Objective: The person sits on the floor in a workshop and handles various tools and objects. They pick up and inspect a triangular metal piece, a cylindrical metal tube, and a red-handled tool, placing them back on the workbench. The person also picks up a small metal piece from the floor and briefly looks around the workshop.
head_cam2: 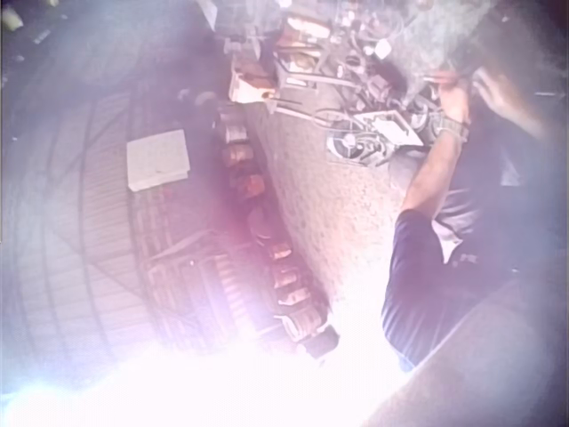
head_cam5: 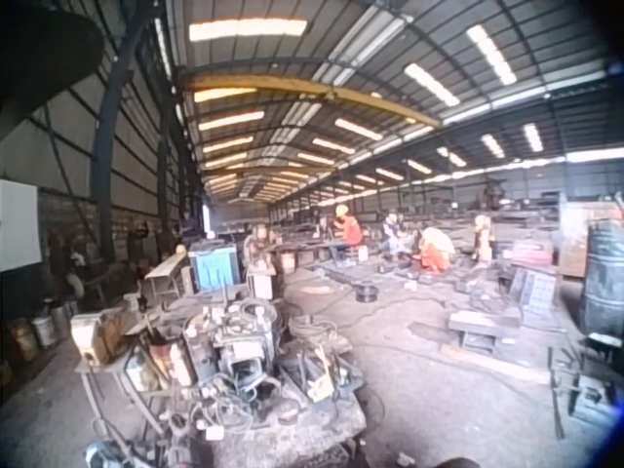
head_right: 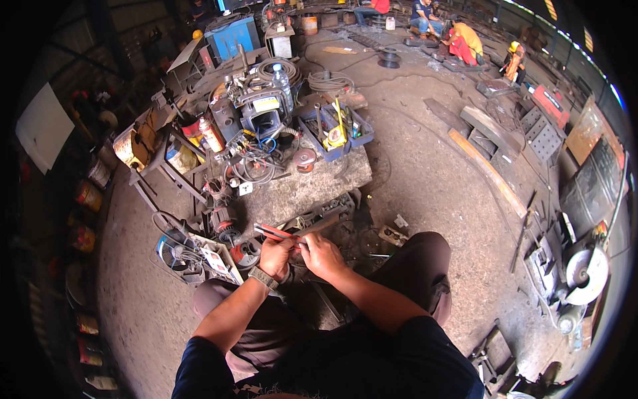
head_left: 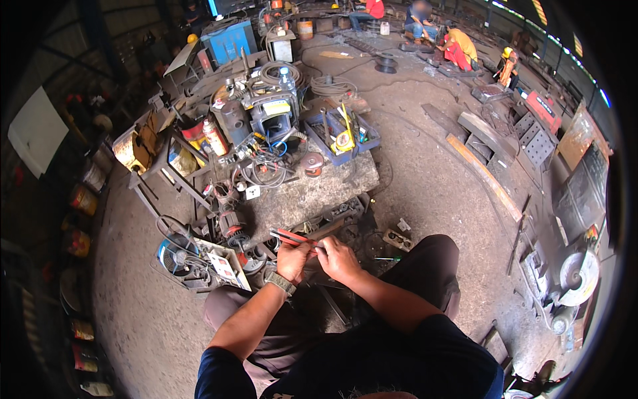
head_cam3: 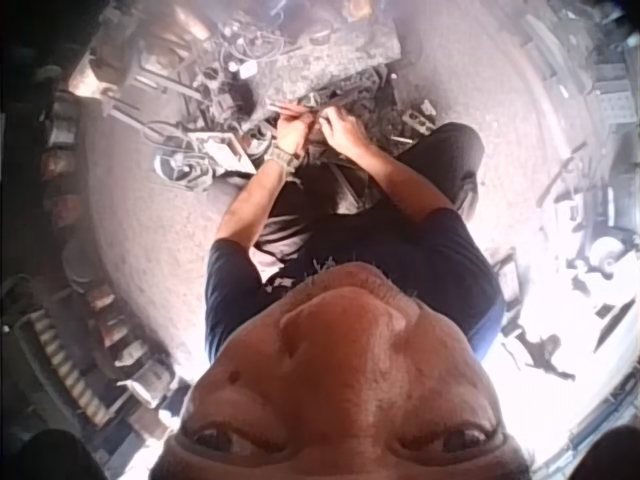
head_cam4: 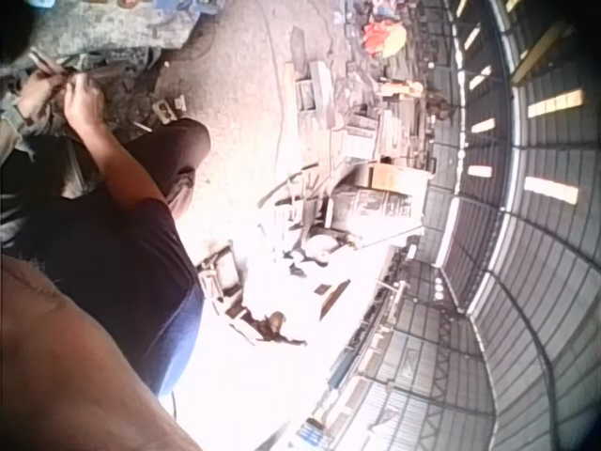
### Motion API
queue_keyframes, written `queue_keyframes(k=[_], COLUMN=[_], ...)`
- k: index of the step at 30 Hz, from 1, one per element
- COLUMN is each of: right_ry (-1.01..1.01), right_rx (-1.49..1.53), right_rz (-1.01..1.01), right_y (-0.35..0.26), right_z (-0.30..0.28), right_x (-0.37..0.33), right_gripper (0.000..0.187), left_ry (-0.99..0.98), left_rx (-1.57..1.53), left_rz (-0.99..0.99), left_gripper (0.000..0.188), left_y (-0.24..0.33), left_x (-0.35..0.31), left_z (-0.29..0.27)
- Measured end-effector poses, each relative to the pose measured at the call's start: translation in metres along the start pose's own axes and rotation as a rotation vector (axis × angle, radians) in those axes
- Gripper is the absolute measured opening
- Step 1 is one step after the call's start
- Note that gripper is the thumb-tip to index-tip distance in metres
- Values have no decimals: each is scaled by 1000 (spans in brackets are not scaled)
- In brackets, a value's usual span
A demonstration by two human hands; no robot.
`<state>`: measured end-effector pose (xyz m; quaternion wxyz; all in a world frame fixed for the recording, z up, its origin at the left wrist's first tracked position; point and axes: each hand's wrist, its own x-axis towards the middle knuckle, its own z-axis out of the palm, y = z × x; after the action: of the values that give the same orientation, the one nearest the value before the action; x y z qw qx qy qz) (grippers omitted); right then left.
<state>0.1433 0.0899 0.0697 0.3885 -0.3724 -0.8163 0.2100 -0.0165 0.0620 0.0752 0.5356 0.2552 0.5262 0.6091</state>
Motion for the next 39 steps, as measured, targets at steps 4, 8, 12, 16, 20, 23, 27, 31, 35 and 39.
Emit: queue_keyframes(k=[4,8,12,16,20,23,27,31,35,39], right_ry=[-10,29,30,-1,66,119,117,75,104,58], right_rx=[13,59,76,44,73,143,210,138,159,136], right_rz=[15,13,6,37,102,149,248,230,159,221], right_y=[-1,-4,-1,3,-2,-2,-3,5,1,2], right_z=[1,-3,-4,-3,0,4,2,8,5,0], right_x=[1,5,4,2,3,5,5,2,4,4], right_gripper=[18,17,18,19,17,16,16,15,16,16], left_ry=[39,38,32,29,48,37,39,34,-10,16], left_rx=[-2,-61,-62,32,43,48,55,65,234,455], left_rz=[8,-43,-56,9,160,266,263,323,465,549], left_gripper=[8,8,10,11,12,13,14,16,16,14], left_y=[1,5,2,-1,-8,-14,-15,-13,-15,-6], left_x=[-1,1,4,2,-5,-2,1,-3,-1,-10], left_z=[4,5,4,5,10,7,5,10,5,11])
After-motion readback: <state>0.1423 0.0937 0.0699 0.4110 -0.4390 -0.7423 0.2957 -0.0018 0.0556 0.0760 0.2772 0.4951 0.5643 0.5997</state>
